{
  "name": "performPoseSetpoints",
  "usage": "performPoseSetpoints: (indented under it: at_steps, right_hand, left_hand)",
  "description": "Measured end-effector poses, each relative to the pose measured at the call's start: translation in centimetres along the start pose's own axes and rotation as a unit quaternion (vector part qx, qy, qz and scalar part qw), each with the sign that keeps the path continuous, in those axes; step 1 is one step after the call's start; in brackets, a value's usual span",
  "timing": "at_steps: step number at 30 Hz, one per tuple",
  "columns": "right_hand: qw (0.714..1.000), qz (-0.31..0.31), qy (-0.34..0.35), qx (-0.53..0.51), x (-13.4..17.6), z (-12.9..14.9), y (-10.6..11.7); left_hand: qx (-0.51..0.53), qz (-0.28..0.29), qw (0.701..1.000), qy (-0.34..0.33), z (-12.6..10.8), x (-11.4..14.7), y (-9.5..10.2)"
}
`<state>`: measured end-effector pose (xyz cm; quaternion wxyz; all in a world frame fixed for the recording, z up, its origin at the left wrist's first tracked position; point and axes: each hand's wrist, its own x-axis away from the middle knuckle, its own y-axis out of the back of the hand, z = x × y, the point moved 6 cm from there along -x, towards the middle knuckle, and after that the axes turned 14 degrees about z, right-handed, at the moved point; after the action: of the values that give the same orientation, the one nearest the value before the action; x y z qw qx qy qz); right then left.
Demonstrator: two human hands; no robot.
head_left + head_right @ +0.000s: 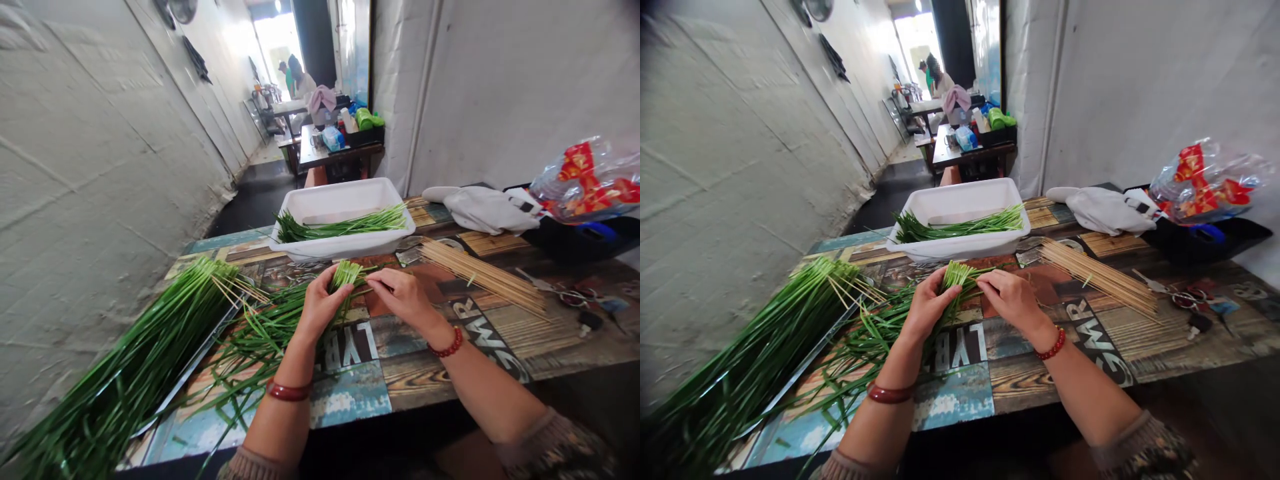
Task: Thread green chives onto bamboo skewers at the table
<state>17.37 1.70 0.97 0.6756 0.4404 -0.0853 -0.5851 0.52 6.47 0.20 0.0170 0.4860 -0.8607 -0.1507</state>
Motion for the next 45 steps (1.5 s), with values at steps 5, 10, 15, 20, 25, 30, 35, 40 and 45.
performPoseSetpoints:
  at_steps: [5,10,15,20,25,30,35,40,45]
  right_hand:
    - [1.0,-0.01,0.002,0.021,-0.4,1.9,1.1]
    - [0.999,-0.032,0.035,0.011,-0.9,6.2,3.5]
    - [0.998,-0.059,0.035,-0.016,-0.1,8.6,4.1]
    - [0.998,-0.056,0.04,-0.013,1.1,10.2,3.8]
    - [0.997,0.0,0.076,0.001,1.8,11.8,3.9]
    - [0.995,0.03,0.088,0.027,2.1,12.0,3.9]
    - [0.995,0.05,0.079,0.035,1.7,12.4,3.4]
    - [0.994,0.058,0.087,0.029,1.0,13.0,3.1]
    - [0.995,0.062,0.071,0.04,0.6,12.5,3.5]
  left_hand:
    - [-0.012,0.012,1.0,0.008,-1.2,0.0,0.6]
    - [0.011,0.017,0.999,-0.024,-5.9,1.0,1.7]
    - [0.011,0.097,0.995,-0.026,-9.7,3.3,1.7]
    - [0.025,0.128,0.991,-0.007,-9.8,5.4,1.3]
    - [-0.006,0.12,0.992,-0.041,-10.0,6.2,1.0]
    - [0.0,0.14,0.989,-0.047,-9.8,6.6,0.7]
    - [0.029,0.154,0.986,-0.054,-9.4,6.6,0.1]
    - [0.036,0.125,0.991,-0.041,-9.1,6.7,0.4]
    - [0.048,0.113,0.992,-0.039,-8.8,7.0,1.4]
